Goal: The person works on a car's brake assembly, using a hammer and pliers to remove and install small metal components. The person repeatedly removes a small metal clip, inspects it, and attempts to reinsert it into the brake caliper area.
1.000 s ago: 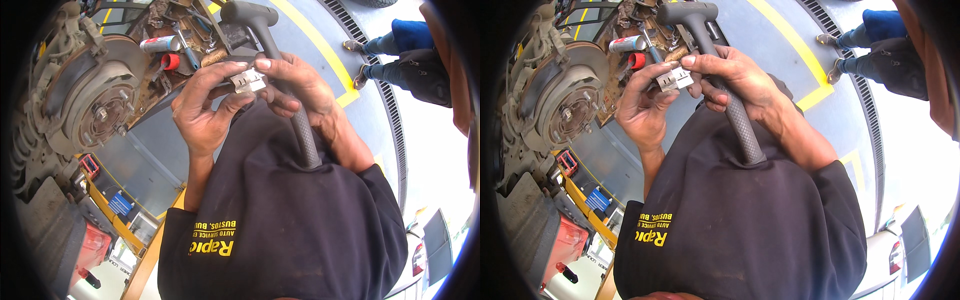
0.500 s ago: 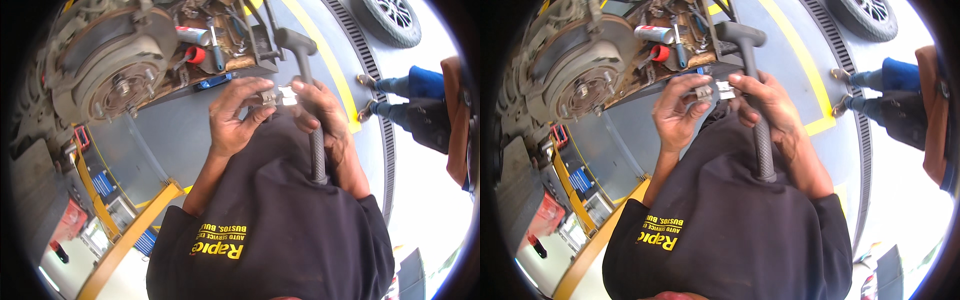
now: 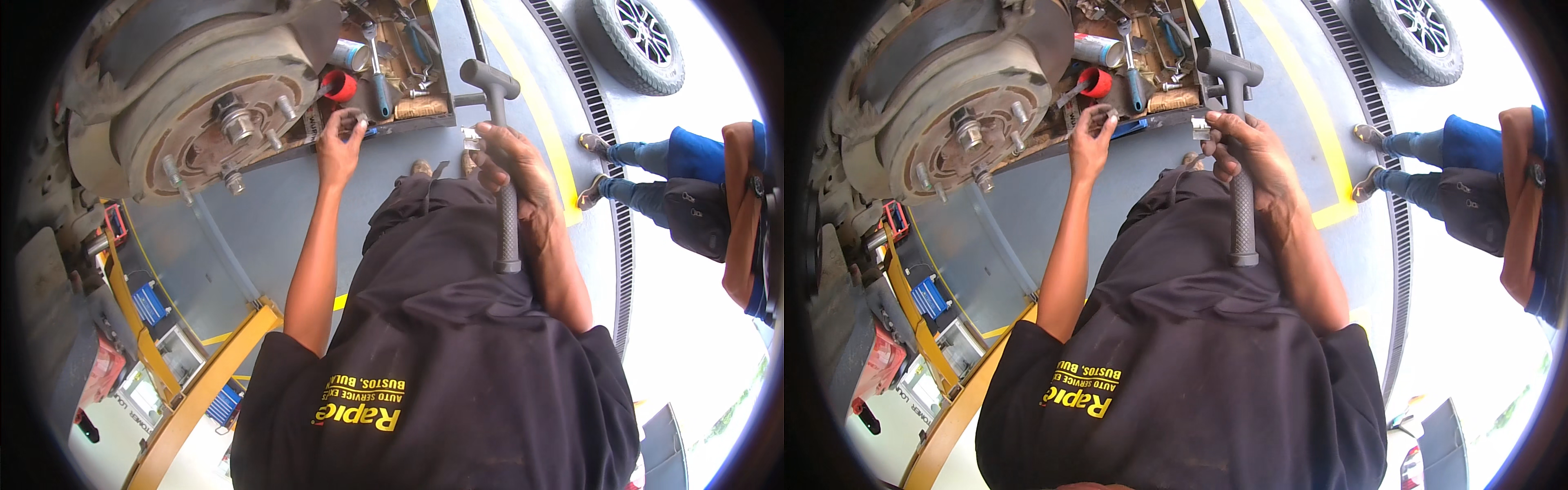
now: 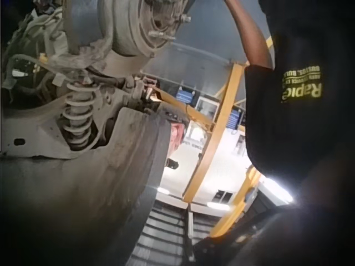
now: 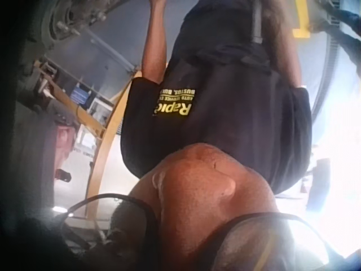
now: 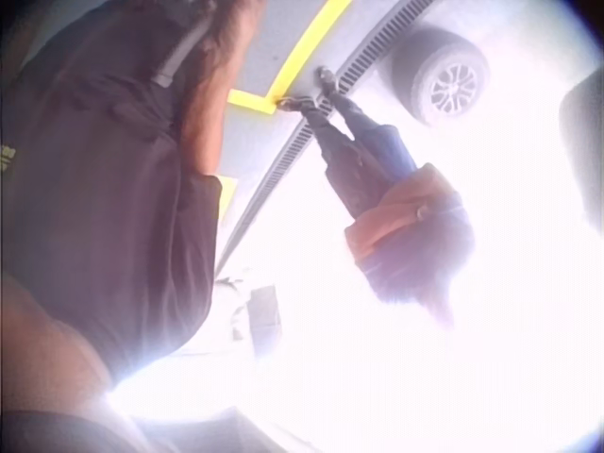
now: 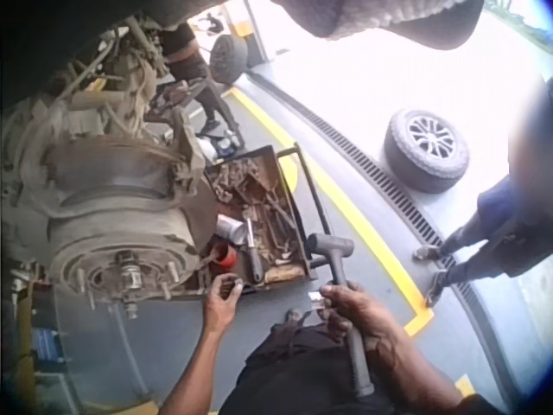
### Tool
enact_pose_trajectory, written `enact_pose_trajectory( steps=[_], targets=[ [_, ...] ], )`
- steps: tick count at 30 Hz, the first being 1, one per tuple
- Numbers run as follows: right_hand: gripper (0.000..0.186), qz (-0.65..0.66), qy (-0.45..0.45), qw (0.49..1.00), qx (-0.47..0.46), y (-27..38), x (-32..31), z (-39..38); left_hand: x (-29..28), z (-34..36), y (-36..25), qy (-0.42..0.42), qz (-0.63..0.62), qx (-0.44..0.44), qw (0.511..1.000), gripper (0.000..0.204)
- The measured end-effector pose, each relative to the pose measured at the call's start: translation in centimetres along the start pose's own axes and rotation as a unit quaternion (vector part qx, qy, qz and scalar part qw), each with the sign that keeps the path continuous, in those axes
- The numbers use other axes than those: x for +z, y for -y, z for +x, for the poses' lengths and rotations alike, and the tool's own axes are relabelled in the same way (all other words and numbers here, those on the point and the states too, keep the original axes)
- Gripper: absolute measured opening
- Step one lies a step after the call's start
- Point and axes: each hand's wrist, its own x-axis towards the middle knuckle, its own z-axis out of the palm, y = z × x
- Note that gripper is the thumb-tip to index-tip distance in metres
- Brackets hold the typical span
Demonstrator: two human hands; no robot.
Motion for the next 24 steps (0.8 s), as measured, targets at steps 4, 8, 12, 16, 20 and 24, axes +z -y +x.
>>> enact_pose_trajectory(
  steps=[4,8,12,16,20,24],
  targets=[
    [0.021,0.001,0.003,1.000,0.002,-2.5,1.3,0.8,0.5,3.6,5.8,-0.047,0.047,0.001,0.998,0.026],
    [0.021,0.034,0.006,0.999,-0.011,-4.8,2.6,0.8,0.6,4.1,7.9,-0.030,0.017,-0.002,0.999,0.026],
    [0.021,0.052,0.007,0.998,-0.020,-7.5,2.7,1.1,-0.3,4.1,8.4,0.016,0.030,0.004,0.999,0.029],
    [0.021,0.077,0.019,0.997,-0.019,-9.4,2.7,1.1,-1.3,3.6,7.1,0.020,0.143,0.035,0.989,0.035],
    [0.022,0.099,0.040,0.994,-0.025,-10.5,2.5,1.0,-1.7,-0.5,-0.3,0.070,0.033,0.049,0.996,0.038],
    [0.023,0.066,0.057,0.996,-0.019,-10.6,3.3,0.5,-2.6,-6.9,-8.6,0.278,-0.341,-0.003,0.898,0.044]
  ],
)
